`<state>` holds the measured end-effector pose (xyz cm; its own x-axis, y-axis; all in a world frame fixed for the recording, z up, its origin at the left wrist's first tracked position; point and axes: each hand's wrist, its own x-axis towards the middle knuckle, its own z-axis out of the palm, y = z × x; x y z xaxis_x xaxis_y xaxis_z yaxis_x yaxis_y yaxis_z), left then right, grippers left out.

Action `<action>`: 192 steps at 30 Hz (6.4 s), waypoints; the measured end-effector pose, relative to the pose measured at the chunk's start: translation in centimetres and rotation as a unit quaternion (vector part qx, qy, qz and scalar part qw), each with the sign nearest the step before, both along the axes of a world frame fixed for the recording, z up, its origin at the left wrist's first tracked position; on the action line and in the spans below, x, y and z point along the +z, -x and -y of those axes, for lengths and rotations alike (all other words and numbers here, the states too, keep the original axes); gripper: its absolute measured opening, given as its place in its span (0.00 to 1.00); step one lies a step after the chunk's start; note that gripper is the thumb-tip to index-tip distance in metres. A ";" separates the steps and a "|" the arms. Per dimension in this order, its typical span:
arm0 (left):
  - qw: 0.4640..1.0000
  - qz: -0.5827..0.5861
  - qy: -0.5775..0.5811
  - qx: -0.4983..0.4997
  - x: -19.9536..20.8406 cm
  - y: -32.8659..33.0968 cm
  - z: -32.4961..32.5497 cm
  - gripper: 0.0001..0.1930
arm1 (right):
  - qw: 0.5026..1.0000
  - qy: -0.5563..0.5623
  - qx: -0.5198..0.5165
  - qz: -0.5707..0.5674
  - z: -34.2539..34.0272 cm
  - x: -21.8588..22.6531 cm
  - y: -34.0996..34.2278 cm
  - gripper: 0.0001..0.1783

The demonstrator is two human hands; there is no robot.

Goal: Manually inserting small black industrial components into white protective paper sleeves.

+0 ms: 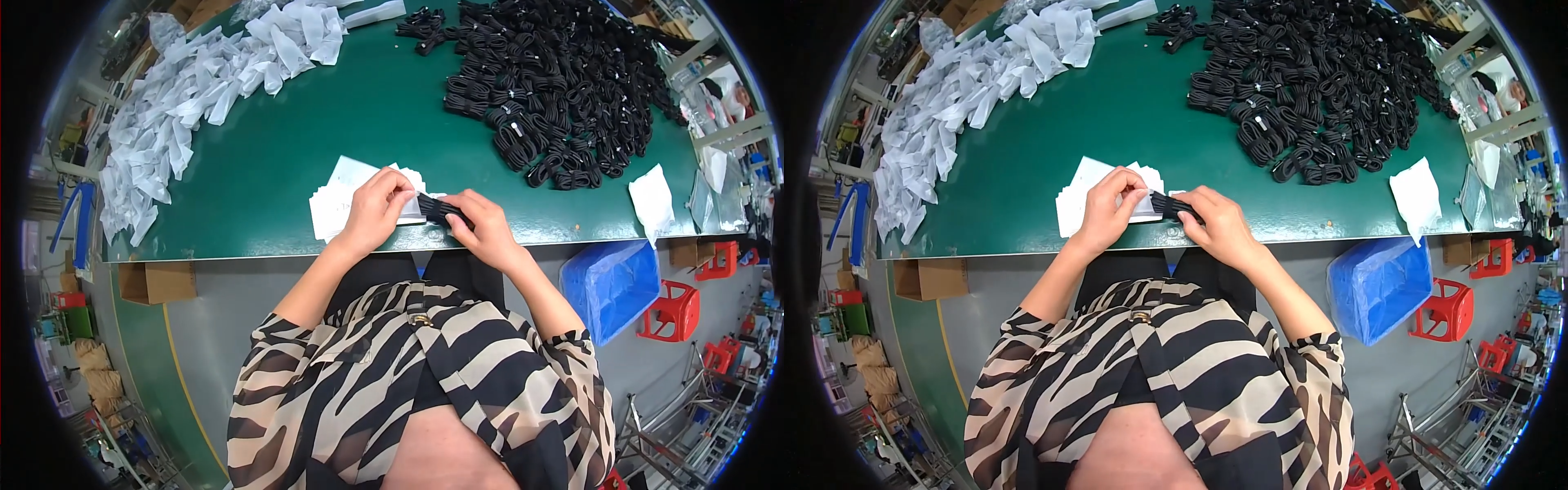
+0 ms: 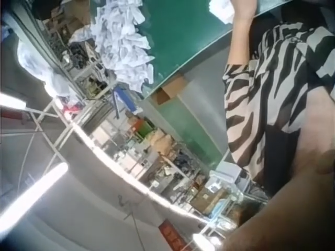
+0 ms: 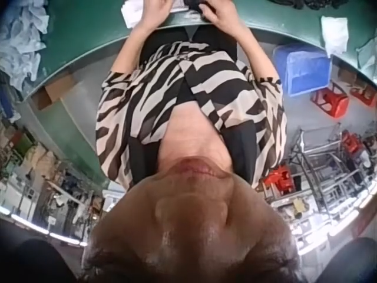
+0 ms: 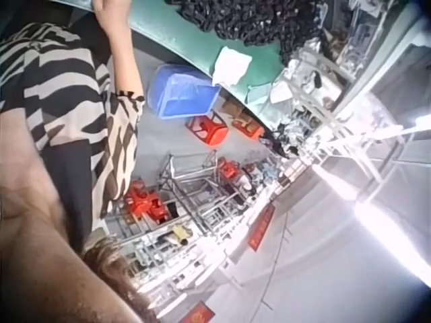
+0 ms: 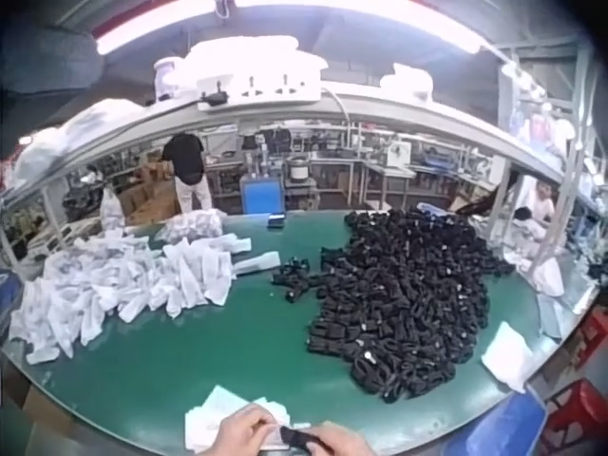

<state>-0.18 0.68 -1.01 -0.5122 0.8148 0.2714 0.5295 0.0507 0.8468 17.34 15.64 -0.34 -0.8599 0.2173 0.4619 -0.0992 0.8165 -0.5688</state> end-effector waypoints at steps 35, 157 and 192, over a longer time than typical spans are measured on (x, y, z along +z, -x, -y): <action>0.967 0.183 -0.159 0.078 7.0 11.3 -4.6 0.04 | 0.976 0.027 -0.187 -0.108 -4.9 3.9 11.2 0.16; 0.979 -0.141 -0.101 -0.108 1.1 0.0 0.3 0.05 | 0.709 0.657 -0.031 0.255 -1.3 -1.2 1.2 0.17; 0.959 -0.150 -0.118 0.211 0.9 12.3 -0.8 0.14 | 0.927 -0.223 -0.298 0.057 -9.8 -1.2 0.6 0.20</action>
<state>-12.51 1.47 -0.12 -0.6528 0.4508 0.6087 0.7250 0.1390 0.6746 16.76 25.40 -1.50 -0.6977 0.4778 0.5338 0.4839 0.8637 -0.1406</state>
